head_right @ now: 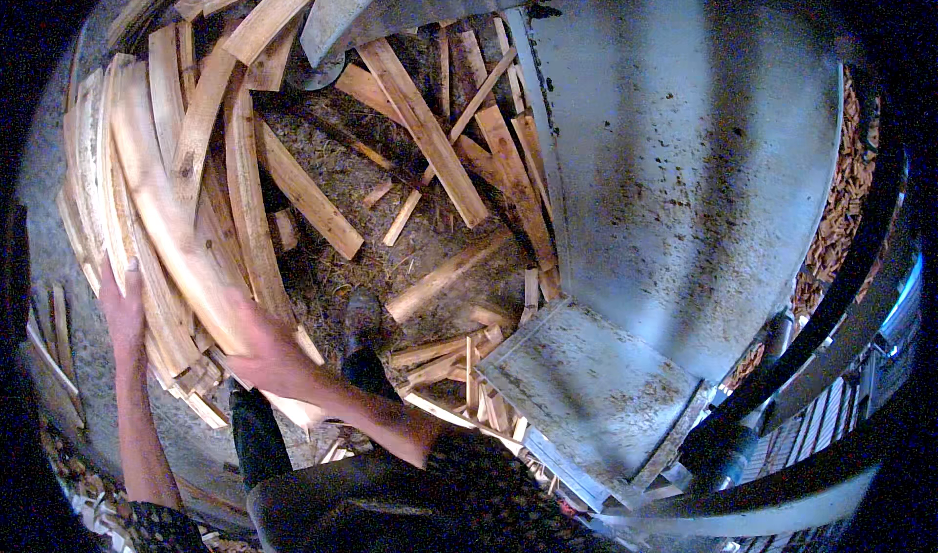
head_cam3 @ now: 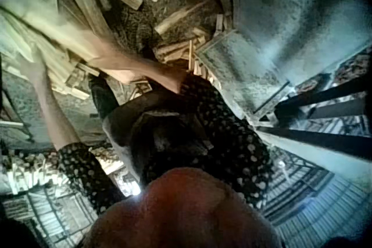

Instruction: The person gathers loose wooden planks from a pile on the floor and stacks them onto a metal rack. They repeatedly pick up bundles of wood, carry them to the rack, and arrange them in a neat stack.

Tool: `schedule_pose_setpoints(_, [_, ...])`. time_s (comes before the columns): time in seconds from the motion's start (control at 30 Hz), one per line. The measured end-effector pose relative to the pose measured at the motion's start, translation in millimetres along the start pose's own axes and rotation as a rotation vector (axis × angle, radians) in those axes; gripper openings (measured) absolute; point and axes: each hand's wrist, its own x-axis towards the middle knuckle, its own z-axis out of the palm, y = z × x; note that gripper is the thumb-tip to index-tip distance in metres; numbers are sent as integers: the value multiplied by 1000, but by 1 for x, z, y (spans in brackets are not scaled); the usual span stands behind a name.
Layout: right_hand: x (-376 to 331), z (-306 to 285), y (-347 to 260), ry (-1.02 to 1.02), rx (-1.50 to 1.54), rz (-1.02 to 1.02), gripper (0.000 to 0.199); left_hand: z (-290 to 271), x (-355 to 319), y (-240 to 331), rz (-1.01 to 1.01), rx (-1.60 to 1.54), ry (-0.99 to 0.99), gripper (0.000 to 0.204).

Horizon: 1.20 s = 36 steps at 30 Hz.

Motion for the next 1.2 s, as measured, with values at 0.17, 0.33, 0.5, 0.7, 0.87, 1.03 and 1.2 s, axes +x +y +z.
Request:
schedule_pose_setpoints(0.17, [31, 20, 4, -118, 105, -125, 60, 1, -1, 1, 65, 156, 74, 76])
schedule_pose_setpoints(0.33, [50, -127, 93, 393, -294, 18, 52, -2, -1, -1, -23, 201, 60, 85])
schedule_pose_setpoints(0.5, [76, -290, 201, 482, -1288, 63, 72, 2, 2, 6, 38, -50, -19, 82])
schedule_pose_setpoints(0.7, [44, -231, 181, 280, -595, 466, 46, -3, 1, 0, -14, -21, -48, 81])
schedule_pose_setpoints(0.87, [-96, -172, 185, 460, 142, 450, 33, -1, 2, 5, 24, 57, -33, 82])
schedule_pose_setpoints(1.03, [-163, -105, 122, 336, 376, 583, 54, 0, 5, 0, 28, 44, -23, 81])
schedule_pose_setpoints(1.2, [-37, -38, 14, 12, 341, 329, 65, -4, 9, -7, 16, 68, -37, 81])
